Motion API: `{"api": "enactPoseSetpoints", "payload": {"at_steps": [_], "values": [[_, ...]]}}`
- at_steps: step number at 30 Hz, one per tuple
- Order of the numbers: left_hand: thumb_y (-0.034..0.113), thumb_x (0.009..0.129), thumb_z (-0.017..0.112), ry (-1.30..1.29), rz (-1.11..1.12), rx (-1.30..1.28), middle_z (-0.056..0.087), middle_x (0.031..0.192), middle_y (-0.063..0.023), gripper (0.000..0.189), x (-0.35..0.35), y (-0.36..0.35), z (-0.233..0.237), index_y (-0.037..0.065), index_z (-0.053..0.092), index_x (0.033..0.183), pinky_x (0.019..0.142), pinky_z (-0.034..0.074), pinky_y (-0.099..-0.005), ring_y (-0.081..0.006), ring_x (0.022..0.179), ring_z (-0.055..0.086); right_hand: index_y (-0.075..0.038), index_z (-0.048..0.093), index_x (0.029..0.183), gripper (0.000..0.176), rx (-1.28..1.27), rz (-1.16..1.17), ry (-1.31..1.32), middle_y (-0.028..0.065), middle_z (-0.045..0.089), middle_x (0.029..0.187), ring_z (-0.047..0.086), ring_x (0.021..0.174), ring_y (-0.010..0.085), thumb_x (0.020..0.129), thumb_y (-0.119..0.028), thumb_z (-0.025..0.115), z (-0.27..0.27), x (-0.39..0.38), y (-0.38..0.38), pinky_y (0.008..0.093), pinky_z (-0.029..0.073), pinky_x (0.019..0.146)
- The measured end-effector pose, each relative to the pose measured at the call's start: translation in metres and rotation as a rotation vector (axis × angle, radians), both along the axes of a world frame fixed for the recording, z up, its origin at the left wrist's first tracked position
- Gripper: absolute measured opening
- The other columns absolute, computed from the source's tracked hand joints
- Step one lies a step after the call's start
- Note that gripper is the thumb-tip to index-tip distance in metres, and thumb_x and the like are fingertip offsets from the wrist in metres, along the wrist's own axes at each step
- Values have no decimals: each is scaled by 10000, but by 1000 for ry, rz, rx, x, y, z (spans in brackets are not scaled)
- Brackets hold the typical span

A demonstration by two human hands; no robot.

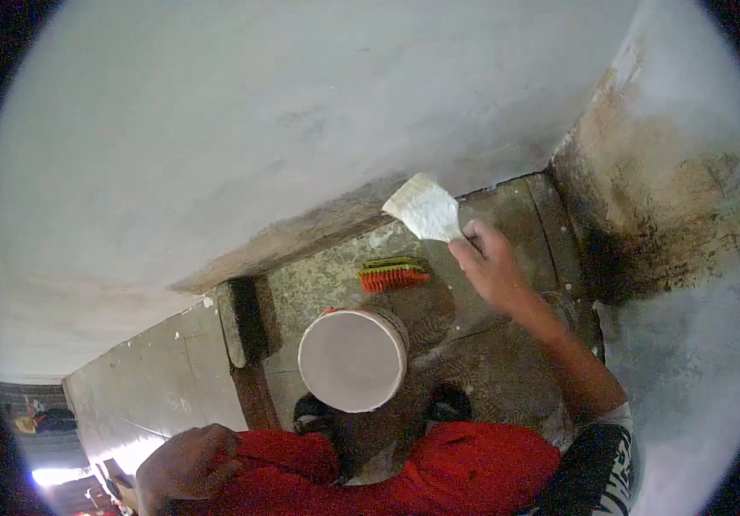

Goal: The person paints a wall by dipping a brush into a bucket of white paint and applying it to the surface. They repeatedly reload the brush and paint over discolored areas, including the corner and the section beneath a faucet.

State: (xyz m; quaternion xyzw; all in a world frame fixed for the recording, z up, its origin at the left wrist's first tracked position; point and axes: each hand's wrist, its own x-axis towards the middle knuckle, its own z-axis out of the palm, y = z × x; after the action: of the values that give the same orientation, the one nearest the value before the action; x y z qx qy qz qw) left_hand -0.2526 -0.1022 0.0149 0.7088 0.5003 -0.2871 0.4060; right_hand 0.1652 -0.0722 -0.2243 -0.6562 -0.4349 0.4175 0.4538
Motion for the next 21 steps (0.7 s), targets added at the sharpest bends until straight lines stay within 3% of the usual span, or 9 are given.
{"api": "enactPoseSetpoints", "payload": {"at_steps": [2,3,5,7,10,12,15,18,21], "values": [[223,833,645,11,4,378,655,1010,-142,225,19,-13,18,86,629,1011,873,502,-436,-363,989,631,-31,557,904,193,-16,77,-27,14,540,691,499,624,94,919,-217,604,20,-4,2,291,410,559],[223,833,645,1,32,372,655,1010,-142,225,9,-11,12,86,629,1011,873,502,-436,-363,989,631,-18,560,919,227,-27,148,-53,21,541,701,507,635,116,913,-237,621,30,-5,4,304,423,583],[201,792,666,-42,-221,308,660,971,-143,250,-15,-4,-2,98,637,1018,858,510,-427,-351,977,635,-11,560,939,268,44,241,-158,40,555,735,522,668,133,905,-264,639,27,-11,5,325,438,605],[224,829,655,-112,-263,261,652,943,-132,223,-17,1,4,65,615,981,862,492,-424,-329,955,627,-3,561,960,311,122,323,-252,60,569,770,538,702,151,896,-292,657,29,-22,-1,347,453,628],[217,857,645,-320,-329,260,640,815,-99,181,-24,9,1,49,580,844,831,479,-415,-293,870,622,-3,540,993,382,-41,434,-332,138,594,847,588,746,244,877,-338,683,33,-40,-13,420,474,671],[268,845,662,-324,-489,279,681,997,-113,236,-34,9,-11,46,661,922,906,486,-432,-301,984,638,-7,516,1014,416,-127,557,-606,220,605,902,621,805,360,862,-355,687,19,-44,-16,469,481,709],[319,884,626,-262,-514,269,672,1029,-122,271,-23,13,-4,52,648,928,923,477,-431,-306,1010,628,-1,499,1014,418,-71,670,-724,256,612,895,613,836,447,850,-337,686,-1,-45,-8,495,482,728],[333,941,551,-379,-543,391,645,916,-121,297,-26,15,-13,41,603,919,836,463,-411,-292,920,615,1,516,1033,397,-145,631,-798,263,631,902,633,856,439,842,-307,680,-13,-52,16,486,493,744],[328,904,598,-344,-565,304,633,993,-129,299,-27,20,-11,35,591,967,859,461,-416,-291,964,601,0,548,1050,372,-123,500,-745,265,640,931,637,880,433,842,-283,671,-27,-68,42,489,496,764]]}}
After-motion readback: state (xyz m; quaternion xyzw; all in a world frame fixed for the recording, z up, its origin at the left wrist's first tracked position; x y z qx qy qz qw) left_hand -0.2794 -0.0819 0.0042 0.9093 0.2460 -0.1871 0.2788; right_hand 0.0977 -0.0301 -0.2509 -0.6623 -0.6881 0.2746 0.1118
